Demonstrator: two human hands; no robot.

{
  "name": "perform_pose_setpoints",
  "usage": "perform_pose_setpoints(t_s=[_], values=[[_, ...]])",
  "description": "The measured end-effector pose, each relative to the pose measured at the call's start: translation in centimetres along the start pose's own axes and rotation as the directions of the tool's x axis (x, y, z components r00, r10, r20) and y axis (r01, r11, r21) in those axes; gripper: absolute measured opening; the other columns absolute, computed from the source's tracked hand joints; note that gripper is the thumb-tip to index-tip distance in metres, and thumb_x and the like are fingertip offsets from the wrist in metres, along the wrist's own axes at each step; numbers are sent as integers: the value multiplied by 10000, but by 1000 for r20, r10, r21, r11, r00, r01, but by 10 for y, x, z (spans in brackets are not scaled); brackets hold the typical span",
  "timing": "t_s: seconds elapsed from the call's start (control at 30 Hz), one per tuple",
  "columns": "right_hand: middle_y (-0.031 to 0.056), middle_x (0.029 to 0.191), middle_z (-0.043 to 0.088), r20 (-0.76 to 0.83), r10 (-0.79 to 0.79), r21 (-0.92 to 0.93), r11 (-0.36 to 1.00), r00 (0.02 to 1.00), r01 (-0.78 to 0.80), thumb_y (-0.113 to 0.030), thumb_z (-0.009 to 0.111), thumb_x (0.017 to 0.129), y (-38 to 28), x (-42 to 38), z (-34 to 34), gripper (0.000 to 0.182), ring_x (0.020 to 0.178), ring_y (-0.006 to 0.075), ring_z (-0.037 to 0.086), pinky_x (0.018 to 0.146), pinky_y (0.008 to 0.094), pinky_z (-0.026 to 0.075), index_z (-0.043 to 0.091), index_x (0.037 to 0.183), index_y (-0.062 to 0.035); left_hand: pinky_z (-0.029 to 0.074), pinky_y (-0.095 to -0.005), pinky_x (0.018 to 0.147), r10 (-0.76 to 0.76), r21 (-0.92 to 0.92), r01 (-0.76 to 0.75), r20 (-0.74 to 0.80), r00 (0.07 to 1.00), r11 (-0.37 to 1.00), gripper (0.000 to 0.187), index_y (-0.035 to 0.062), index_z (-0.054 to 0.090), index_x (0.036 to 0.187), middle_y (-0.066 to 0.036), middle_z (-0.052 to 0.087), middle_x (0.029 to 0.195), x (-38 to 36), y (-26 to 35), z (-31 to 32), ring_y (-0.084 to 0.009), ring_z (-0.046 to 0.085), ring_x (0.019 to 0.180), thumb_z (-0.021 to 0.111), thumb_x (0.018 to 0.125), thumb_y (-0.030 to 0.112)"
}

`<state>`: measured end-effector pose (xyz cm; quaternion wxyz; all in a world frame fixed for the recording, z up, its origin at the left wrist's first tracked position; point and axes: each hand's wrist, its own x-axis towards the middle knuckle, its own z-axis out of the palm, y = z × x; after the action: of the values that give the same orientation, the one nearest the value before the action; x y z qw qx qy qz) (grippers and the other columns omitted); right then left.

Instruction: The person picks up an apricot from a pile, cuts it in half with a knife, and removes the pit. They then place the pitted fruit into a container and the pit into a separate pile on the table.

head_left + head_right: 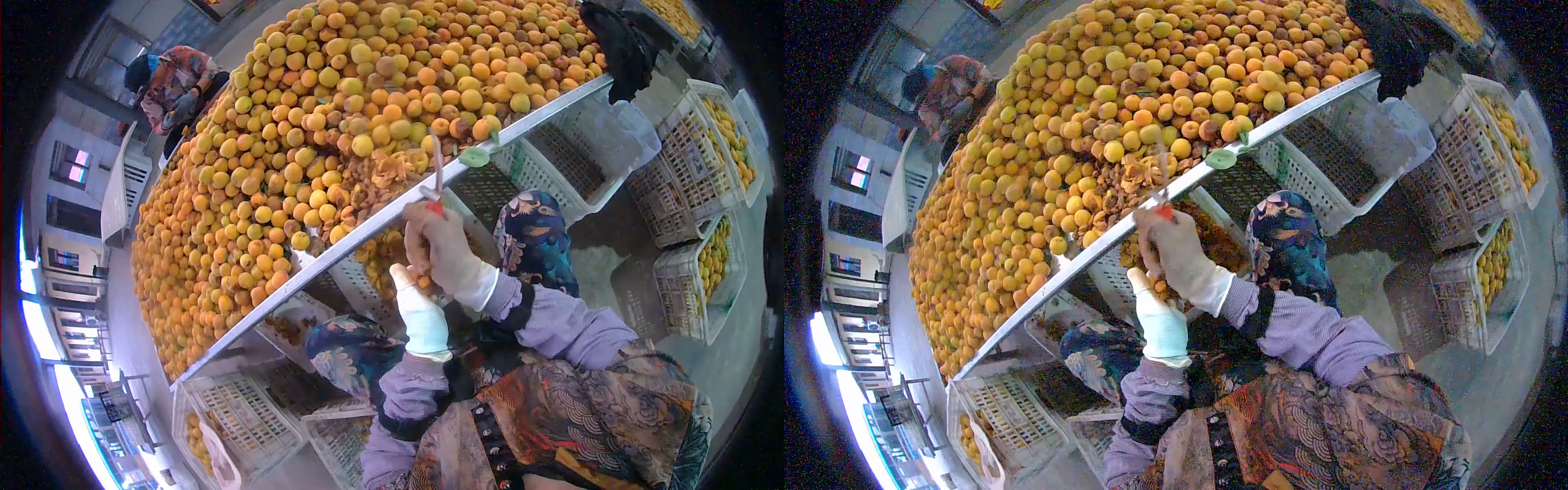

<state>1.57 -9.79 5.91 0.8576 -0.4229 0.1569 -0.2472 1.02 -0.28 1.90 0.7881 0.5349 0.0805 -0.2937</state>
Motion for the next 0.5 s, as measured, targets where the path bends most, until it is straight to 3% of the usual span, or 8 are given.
perform_pose_setpoints(t_s=[0.03, 0.13, 0.2, 0.27, 0.4, 0.5], values=[[-5, 474, 422, -5, 2, 3, 1000, 1000, -2, -250, 524, 887, 3, 2, -4, 306, 360, 103, 375, 346, 249, 294, 487, 634, -81, 447, -270, 748, -15, 18, 15, 6, 1000, 1000, 522, 88, 523, 1048, -38, 559, 942, 2, -3, -5, -146, 541, 840, 369, 912, 568], [-54, 489, 211, 33, 336, 367, 872, 941, -324, -297, 418, 933, 10, 9, -18, 388, 376, 88, 203, 372, 243, 180, 290, 593, -161, 433, -260, 721, 1, 33, -1, -24, 1000, 999, 507, 92, 525, 961, -26, 541, 874, 4, -9, 0, -135, 524, 798, 366, 913, 571], [-58, 490, 198, 24, 363, 432, 836, 931, -337, -297, 423, 931, 15, 14, -23, 391, 377, 85, 193, 370, 243, 175, 283, 590, -167, 425, -252, 708, 31, 36, -29, -59, 998, 999, 500, 93, 523, 923, -17, 529, 841, 7, -15, 0, -126, 512, 778, 358, 919, 565], [-63, 492, 186, 19, 386, 495, 798, 922, -344, -297, 429, 930, 17, 18, -25, 395, 378, 81, 182, 369, 244, 171, 275, 587, -173, 415, -239, 647, 243, 288, -223, -37, 969, 931, 484, 46, 520, 903, -23, 511, 796, 17, -23, -9, -113, 469, 708, 302, 968, 474], [-67, 491, 168, 73, 400, 584, 725, 914, -364, -291, 437, 922, 17, 21, -32, 411, 377, 84, 170, 364, 245, 169, 255, 571, -180, 374, -232, 629, 259, 342, -256, 35, 965, 904, 471, 45, 511, 875, -17, 481, 798, 15, -14, -3, -99, 430, 700, 307, 973, 458], [-66, 483, 170, 99, 438, 647, 654, 894, -392, -293, 440, 921, 15, 24, -34, 420, 371, 85, 174, 361, 247, 176, 254, 561, -181, 378, -228, 656, 279, 269, -271, 8, 960, 924, 476, 38, 511, 892, -13, 484, 800, 14, -13, 1, -98, 439, 718, 302, 974, 457]])
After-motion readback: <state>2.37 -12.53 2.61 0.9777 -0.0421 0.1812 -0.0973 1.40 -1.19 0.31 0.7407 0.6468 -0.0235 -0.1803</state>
